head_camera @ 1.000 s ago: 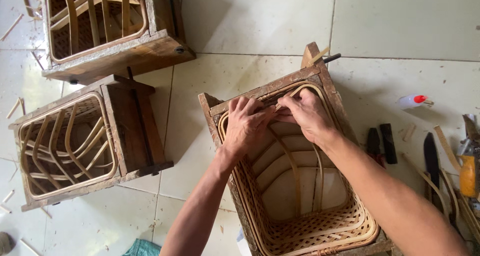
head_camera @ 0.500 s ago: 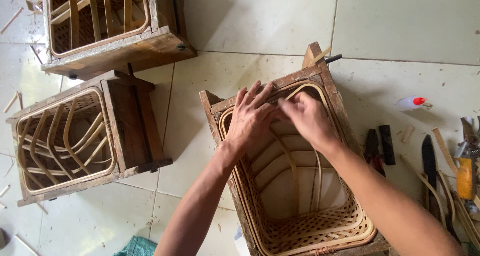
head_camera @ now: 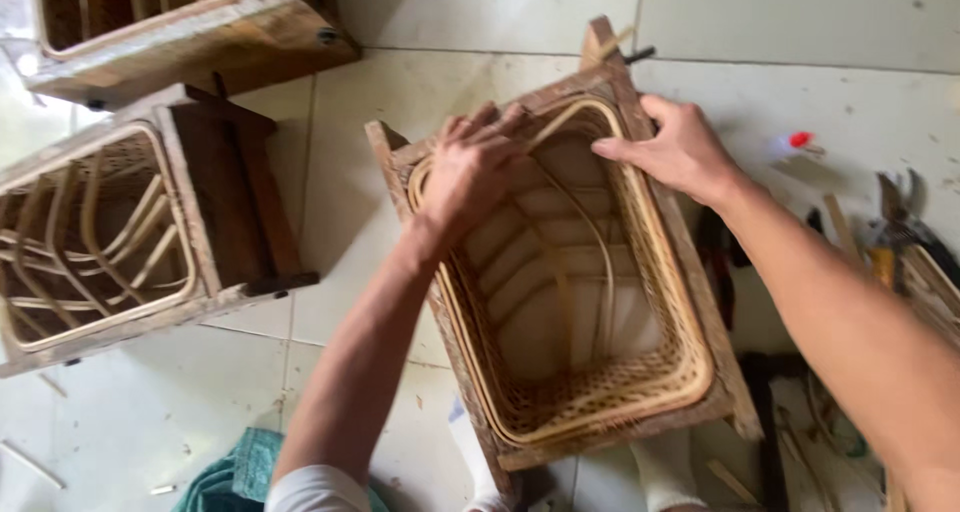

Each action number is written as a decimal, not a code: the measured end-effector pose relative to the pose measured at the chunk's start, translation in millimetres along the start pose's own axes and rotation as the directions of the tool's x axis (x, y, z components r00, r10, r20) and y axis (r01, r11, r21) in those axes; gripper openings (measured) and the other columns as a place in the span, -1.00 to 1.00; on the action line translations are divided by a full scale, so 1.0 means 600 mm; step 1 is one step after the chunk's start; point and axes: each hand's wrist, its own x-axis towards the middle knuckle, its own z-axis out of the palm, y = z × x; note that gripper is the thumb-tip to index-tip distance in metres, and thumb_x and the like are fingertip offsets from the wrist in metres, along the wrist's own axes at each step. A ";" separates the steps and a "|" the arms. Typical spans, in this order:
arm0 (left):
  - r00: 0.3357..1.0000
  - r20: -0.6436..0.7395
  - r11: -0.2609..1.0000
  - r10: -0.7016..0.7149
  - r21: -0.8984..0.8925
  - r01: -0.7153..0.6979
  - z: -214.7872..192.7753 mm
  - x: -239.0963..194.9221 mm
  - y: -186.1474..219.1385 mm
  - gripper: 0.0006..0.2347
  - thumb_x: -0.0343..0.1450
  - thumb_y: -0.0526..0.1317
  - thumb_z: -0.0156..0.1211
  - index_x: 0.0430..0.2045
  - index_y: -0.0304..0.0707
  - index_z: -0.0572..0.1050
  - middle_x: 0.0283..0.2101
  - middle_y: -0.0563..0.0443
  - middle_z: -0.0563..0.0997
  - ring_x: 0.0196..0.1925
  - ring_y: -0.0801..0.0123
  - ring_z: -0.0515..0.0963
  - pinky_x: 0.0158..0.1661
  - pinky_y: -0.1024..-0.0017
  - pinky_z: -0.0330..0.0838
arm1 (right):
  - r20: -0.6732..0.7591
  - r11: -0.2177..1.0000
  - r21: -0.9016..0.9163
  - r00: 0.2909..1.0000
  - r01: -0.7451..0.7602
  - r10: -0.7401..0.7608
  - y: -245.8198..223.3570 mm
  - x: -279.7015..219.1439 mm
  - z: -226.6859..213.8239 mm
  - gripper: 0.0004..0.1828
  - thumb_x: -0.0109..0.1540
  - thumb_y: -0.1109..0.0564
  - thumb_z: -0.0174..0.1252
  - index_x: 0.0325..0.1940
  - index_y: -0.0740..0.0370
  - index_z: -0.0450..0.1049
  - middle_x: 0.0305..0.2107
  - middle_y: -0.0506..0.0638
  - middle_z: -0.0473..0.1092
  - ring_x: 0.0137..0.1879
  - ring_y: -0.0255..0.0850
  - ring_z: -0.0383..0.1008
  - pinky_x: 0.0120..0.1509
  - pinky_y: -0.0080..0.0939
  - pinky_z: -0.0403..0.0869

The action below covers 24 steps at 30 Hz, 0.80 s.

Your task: The person weaves a rectangular basket using thin wooden strips, inserting them into a wooden mold and securing them with a hammer and glue. The person repeatedly hammers the strips into place and applies adhesive along the edges to reinforce the structure.

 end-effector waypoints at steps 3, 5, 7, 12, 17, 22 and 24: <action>1.000 -0.018 0.998 -0.004 -0.057 0.003 -0.011 0.003 0.007 -0.85 0.42 -0.15 0.33 -0.19 -0.09 0.70 0.29 0.02 0.49 0.42 -0.02 0.34 0.35 0.00 0.15 | 0.091 0.988 -0.151 0.996 -0.009 0.023 -0.023 -0.074 -0.022 -0.11 0.21 -0.22 0.37 0.36 0.42 0.21 -0.01 0.27 0.52 0.18 0.04 0.44 0.22 0.12 0.39; 1.000 -0.011 1.000 -0.015 -0.027 0.014 -0.012 0.004 0.016 -0.90 0.43 -0.18 0.33 -0.29 -0.10 0.71 0.27 0.00 0.51 0.40 -0.05 0.34 0.33 -0.03 0.13 | 0.084 0.931 -0.302 0.979 0.205 -0.188 -0.017 -0.167 -0.035 -0.16 0.24 -0.12 0.31 0.42 0.46 0.22 0.11 0.32 0.45 0.29 0.08 0.38 0.30 0.11 0.36; 1.000 0.004 0.999 -0.022 -0.028 0.022 -0.013 0.006 0.017 -0.90 0.43 -0.19 0.33 -0.29 -0.17 0.69 0.29 -0.03 0.50 0.41 -0.05 0.34 0.33 0.00 0.16 | 0.169 0.705 -0.511 0.862 0.491 -0.478 0.002 -0.263 -0.049 -0.56 0.27 0.05 0.19 0.15 0.37 0.47 0.05 0.25 0.47 0.21 0.05 0.43 0.39 0.10 0.37; 0.999 0.031 0.999 -0.034 -0.034 0.035 -0.019 0.009 0.014 -0.93 0.45 -0.24 0.31 -0.34 -0.16 0.69 0.30 -0.02 0.51 0.42 -0.05 0.34 0.32 0.01 0.17 | 0.563 0.517 -0.388 0.640 0.763 -0.522 0.021 -0.350 -0.024 -0.83 0.09 0.23 0.09 -0.28 0.18 0.55 -0.20 0.11 0.53 0.12 -0.01 0.46 0.55 0.16 0.07; 0.999 0.041 0.998 -0.006 -0.059 0.008 -0.024 0.014 0.018 -0.90 0.47 -0.17 0.32 -0.36 -0.15 0.68 0.27 0.03 0.53 0.40 -0.01 0.37 0.33 0.01 0.17 | 0.836 0.463 -0.485 0.549 0.742 -0.003 -0.018 -0.298 0.022 -0.93 0.07 0.25 0.21 -0.50 0.14 0.58 -0.44 0.06 0.51 -0.08 -0.03 0.44 0.53 0.12 0.02; 0.997 0.061 0.998 -0.055 -0.035 0.057 -0.030 -0.001 0.013 -0.87 0.43 -0.14 0.36 -0.38 -0.18 0.69 0.27 -0.05 0.51 0.40 -0.08 0.34 0.29 0.04 0.18 | 0.884 0.564 -0.352 0.464 0.747 -0.063 -0.003 -0.275 0.023 -0.96 0.01 0.14 0.29 -0.52 0.12 0.58 -0.48 0.09 0.48 -0.22 -0.05 0.42 0.20 -0.05 0.26; 0.998 0.049 0.998 -0.046 -0.032 0.047 -0.027 -0.002 0.015 -0.88 0.44 -0.14 0.36 -0.35 -0.16 0.70 0.28 -0.05 0.50 0.41 -0.07 0.33 0.30 0.05 0.18 | 0.856 0.613 -0.305 0.493 0.728 -0.159 0.011 -0.276 0.014 -0.92 -0.06 0.14 0.33 -0.56 0.17 0.59 -0.50 0.10 0.48 -0.22 -0.01 0.43 0.22 -0.04 0.25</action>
